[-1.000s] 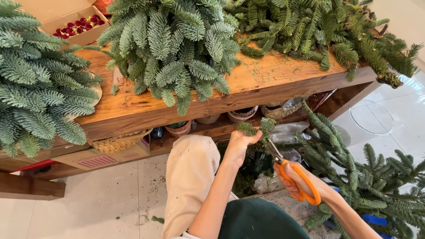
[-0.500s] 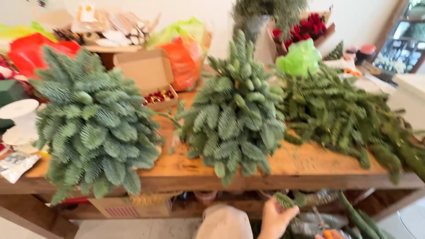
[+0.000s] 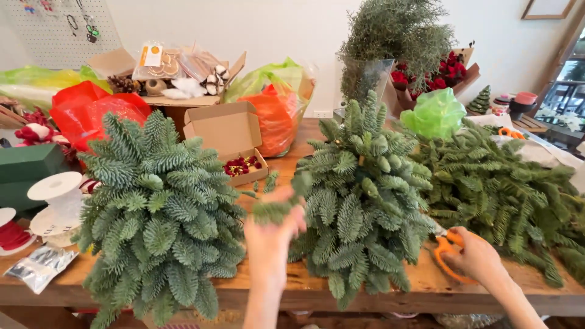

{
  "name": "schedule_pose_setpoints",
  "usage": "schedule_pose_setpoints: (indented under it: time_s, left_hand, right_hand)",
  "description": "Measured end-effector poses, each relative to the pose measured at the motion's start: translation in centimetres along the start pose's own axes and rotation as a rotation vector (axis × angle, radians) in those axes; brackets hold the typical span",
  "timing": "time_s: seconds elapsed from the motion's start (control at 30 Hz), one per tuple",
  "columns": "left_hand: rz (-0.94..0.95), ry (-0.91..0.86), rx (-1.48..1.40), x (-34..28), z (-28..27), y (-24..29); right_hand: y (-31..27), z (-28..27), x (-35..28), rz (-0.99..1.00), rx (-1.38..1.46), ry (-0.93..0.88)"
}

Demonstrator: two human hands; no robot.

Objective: The person trims small artificial Christmas trees on a wooden table using orange-handled shears. They cut small branches from the trees and arrange the foliage to shape the trees.

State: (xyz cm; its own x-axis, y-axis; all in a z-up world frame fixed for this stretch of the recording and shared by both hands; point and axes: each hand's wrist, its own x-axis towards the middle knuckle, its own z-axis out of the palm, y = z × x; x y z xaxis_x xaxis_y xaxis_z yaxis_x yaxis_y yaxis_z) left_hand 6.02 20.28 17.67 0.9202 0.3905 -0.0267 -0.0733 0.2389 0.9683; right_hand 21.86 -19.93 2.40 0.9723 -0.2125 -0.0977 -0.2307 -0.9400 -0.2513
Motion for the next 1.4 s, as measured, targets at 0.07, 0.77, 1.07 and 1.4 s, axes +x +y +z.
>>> schedule_pose_setpoints:
  time_s: [0.07, 0.77, 1.07, 1.4]
  left_hand:
    - [0.199, -0.098, -0.215, 3.0, 0.0, 1.9]
    - [1.249, -0.035, 0.796, 10.3, 9.1, -2.2]
    - [1.317, -0.067, 0.838, 11.6, 9.7, -2.4]
    - [1.376, -0.004, 0.94, 11.2, 9.9, -2.6]
  right_hand:
    - [0.9, 1.9, 2.1, -0.071, -0.107, 0.054]
    - [2.0, 4.8, -0.5, -0.072, 0.15, 0.252]
    - [1.7, 4.7, -1.0, -0.076, 0.176, 0.282]
    - [2.1, 5.1, -0.9, -0.089, 0.175, 0.292]
